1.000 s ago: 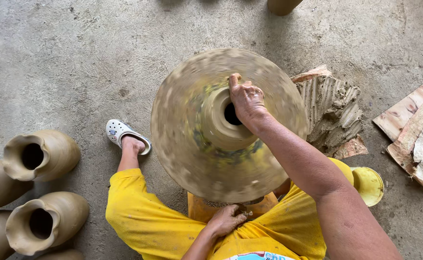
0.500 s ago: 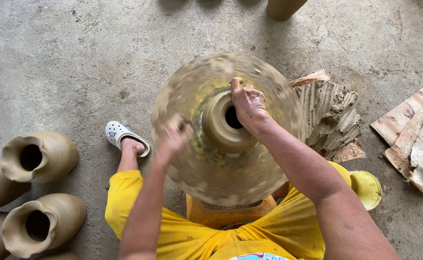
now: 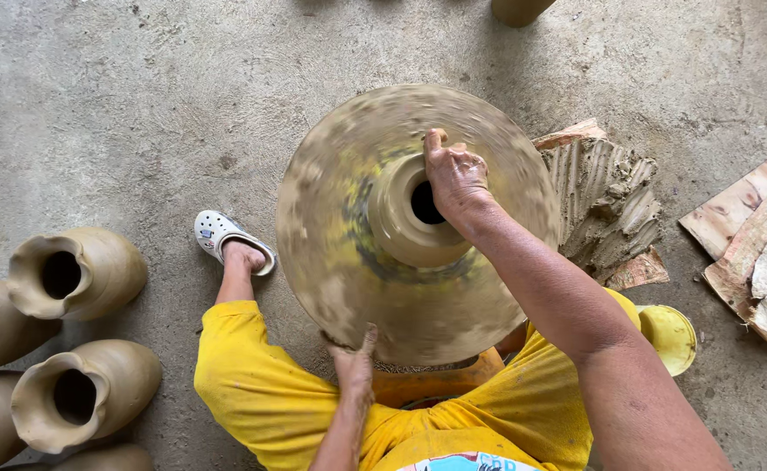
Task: The person adds a coil of clay to a partially formed vessel on a pottery wheel, smoothing it by hand and using a damp cloth to shape and refine the neck and rim while the wheel spins.
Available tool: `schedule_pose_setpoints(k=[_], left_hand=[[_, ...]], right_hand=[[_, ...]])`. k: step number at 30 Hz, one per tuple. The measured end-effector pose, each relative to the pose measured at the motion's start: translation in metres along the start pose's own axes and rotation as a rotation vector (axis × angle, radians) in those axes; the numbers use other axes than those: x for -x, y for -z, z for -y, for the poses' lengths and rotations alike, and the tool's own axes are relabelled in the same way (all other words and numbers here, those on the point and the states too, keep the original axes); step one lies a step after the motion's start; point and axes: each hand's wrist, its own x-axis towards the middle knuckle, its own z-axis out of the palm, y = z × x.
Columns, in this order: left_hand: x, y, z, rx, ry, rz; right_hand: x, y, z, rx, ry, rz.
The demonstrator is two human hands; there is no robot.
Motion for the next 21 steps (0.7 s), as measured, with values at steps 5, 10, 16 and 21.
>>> schedule_pose_setpoints(k=[5, 10, 16, 21], left_hand=[[-0.106, 0.034, -0.114, -0.242, -0.899, -0.176], [-0.165, 0.041, -0.181, -0.492, -0.602, -0.122], [-0.052, 0.006, -0.030, 0.157, -0.344, -0.113], [-0.040, 0.012, -0.036, 0.095, -0.267, -0.139]], right_hand=[[-0.001, 0.004, 0.002, 0.059, -0.004, 0.071], [0.004, 0.003, 0.001, 0.001, 0.015, -0.009], [0.004, 0.006, 0.003, 0.048, 0.005, 0.097], [0.002, 0.003, 0.002, 0.024, 0.010, 0.070]])
